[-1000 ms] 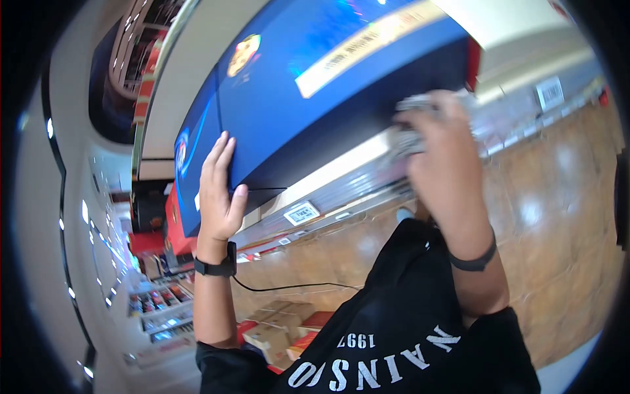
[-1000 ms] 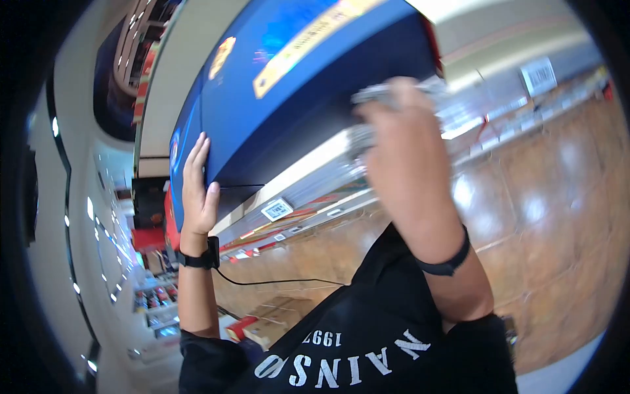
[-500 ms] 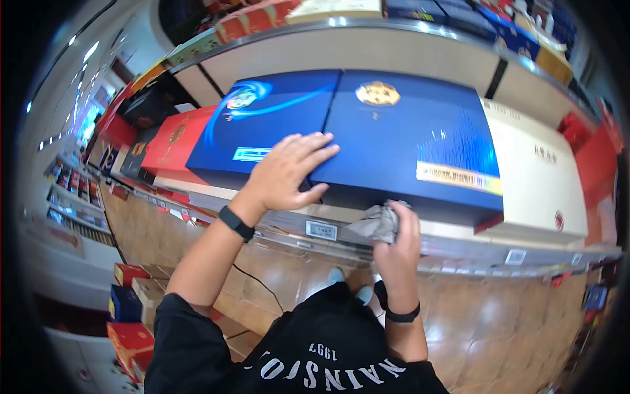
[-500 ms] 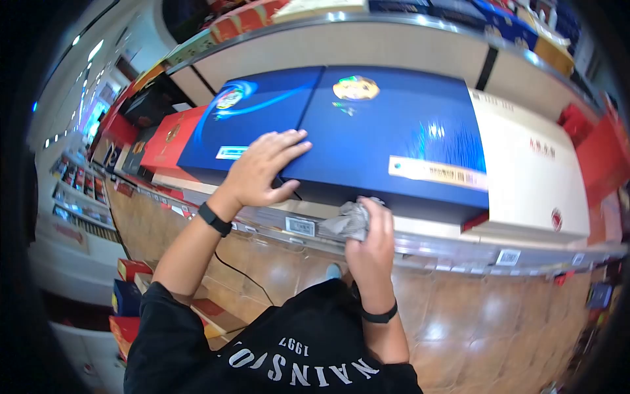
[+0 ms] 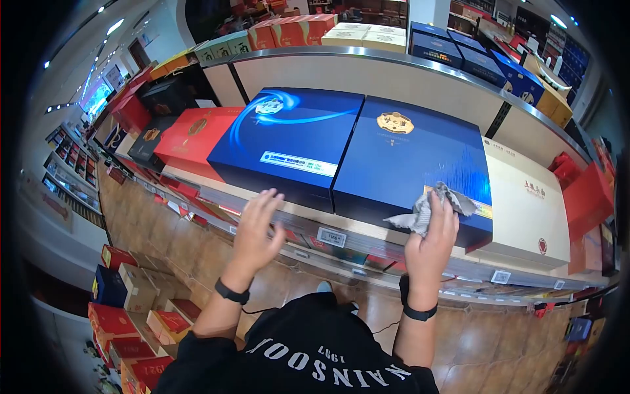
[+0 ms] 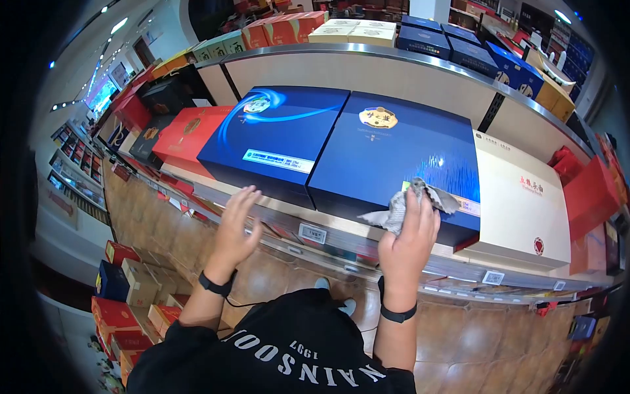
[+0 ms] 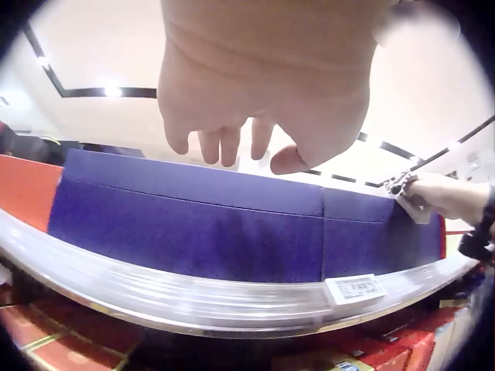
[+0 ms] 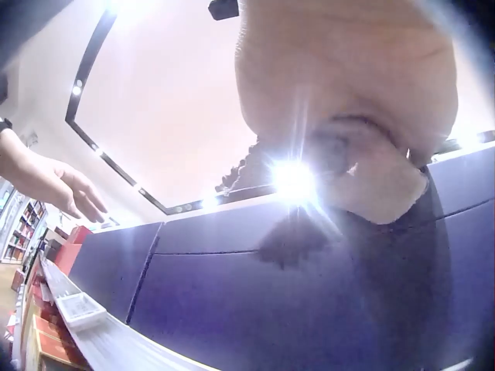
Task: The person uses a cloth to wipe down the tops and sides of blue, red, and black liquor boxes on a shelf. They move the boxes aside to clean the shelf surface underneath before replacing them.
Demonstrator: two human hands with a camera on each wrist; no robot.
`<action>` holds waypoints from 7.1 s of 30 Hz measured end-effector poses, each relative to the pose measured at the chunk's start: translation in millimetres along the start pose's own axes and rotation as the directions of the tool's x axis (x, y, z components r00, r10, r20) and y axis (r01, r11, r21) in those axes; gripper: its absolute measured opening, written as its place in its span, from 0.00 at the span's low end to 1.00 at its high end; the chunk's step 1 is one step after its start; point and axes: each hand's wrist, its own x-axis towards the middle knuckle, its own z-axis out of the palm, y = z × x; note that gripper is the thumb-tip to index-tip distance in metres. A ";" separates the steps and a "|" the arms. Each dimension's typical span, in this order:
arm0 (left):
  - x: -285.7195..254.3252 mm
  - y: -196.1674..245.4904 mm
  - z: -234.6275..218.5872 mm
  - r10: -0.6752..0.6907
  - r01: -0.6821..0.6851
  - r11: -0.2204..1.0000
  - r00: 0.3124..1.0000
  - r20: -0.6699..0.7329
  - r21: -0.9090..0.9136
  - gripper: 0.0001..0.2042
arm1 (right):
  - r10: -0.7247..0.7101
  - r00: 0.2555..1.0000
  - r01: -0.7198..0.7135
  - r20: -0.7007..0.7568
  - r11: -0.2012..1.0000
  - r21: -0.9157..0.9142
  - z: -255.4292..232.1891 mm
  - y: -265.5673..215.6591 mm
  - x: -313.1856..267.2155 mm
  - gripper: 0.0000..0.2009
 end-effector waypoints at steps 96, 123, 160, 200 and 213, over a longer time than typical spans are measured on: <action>126.3 -351.7 -28.9 0.250 -0.115 0.843 0.949 0.194 -0.526 0.38 | 0.453 0.696 0.143 0.557 0.672 -0.727 324.2 -187.9 277.7 0.27; 121.7 -345.3 -29.9 0.274 -0.194 0.915 0.942 0.193 -0.355 0.41 | -0.150 0.530 0.398 0.835 0.913 -0.088 285.3 -311.6 184.2 0.42; 119.9 -385.5 -11.0 0.091 0.080 0.541 0.984 0.153 -0.837 0.36 | -0.290 0.536 0.366 0.793 0.926 0.092 290.6 -388.0 101.3 0.48; 138.8 -372.3 -43.8 0.346 -0.062 0.740 0.889 0.300 -0.670 0.57 | -0.066 0.555 0.583 0.829 0.742 -0.331 425.4 -247.2 253.6 0.29; 135.9 -368.2 -40.1 0.308 0.033 0.604 0.912 0.271 -0.796 0.52 | -0.310 0.709 0.422 0.634 0.906 -0.028 330.0 -358.9 123.5 0.39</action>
